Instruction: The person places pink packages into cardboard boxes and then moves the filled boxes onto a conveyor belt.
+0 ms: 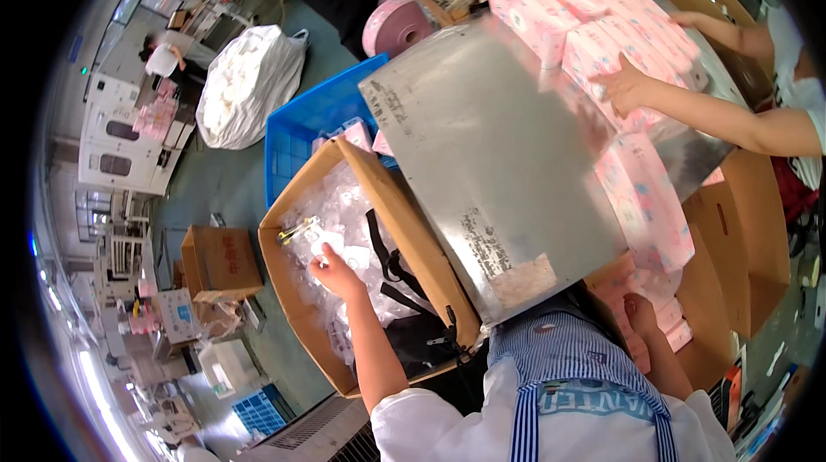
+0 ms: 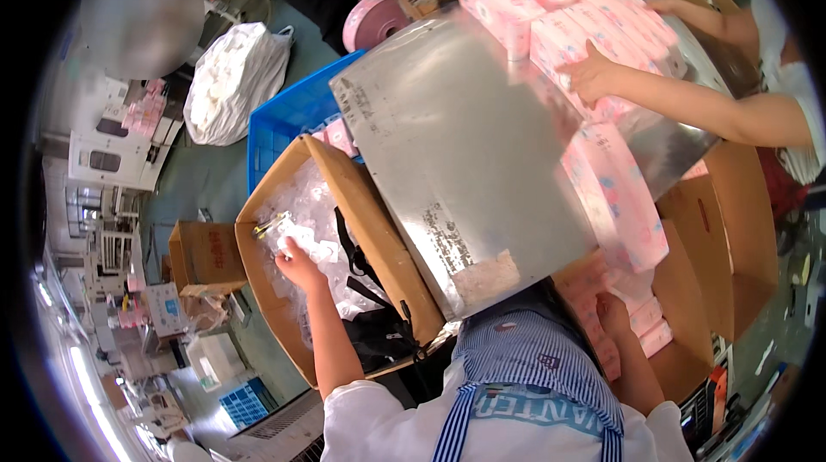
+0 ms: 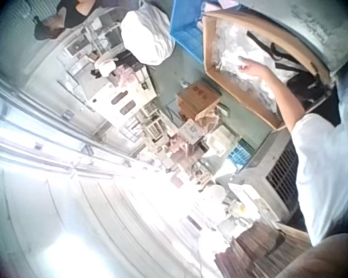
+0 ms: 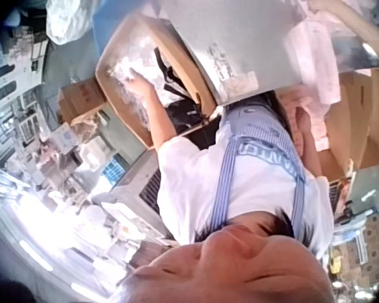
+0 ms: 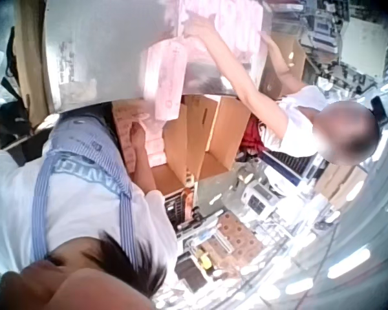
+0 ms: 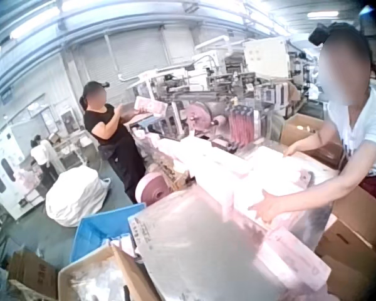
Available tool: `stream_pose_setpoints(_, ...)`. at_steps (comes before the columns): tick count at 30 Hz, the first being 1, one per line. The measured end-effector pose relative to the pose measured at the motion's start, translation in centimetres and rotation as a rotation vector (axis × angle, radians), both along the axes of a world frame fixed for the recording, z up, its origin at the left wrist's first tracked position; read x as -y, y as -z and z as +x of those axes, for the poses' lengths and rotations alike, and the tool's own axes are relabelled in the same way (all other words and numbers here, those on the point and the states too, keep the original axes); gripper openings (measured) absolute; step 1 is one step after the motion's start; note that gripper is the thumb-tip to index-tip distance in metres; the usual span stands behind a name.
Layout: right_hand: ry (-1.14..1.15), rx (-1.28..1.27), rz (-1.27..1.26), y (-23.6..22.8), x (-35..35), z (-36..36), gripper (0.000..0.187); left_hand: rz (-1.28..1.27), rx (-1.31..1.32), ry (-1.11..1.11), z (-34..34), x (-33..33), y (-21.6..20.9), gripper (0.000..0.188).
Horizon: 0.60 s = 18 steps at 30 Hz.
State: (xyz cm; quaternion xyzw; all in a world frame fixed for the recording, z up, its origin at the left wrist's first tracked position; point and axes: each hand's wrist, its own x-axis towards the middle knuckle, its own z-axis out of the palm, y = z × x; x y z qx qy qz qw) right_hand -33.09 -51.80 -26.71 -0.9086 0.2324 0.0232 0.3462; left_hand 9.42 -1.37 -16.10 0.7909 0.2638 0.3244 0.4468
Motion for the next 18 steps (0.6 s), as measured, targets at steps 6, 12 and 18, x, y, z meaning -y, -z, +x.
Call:
stream_pose_setpoints(6,0.191,0.635,-0.367,-17.5,-1.9,9.0,0.016,-0.685,-0.414,1.024,-7.2,21.3,-8.0,0.022)
stream_pose_setpoints(12,0.229,0.076,-0.612,-18.3,4.2,16.9,0.091,-0.349,-1.500,1.788,-22.2,38.3,-4.6,0.034)
stream_pose_setpoints(18,0.239,-0.122,-0.367,-19.8,6.5,10.8,0.096,-0.357,-1.376,2.016,-25.1,44.4,-2.8,0.046)
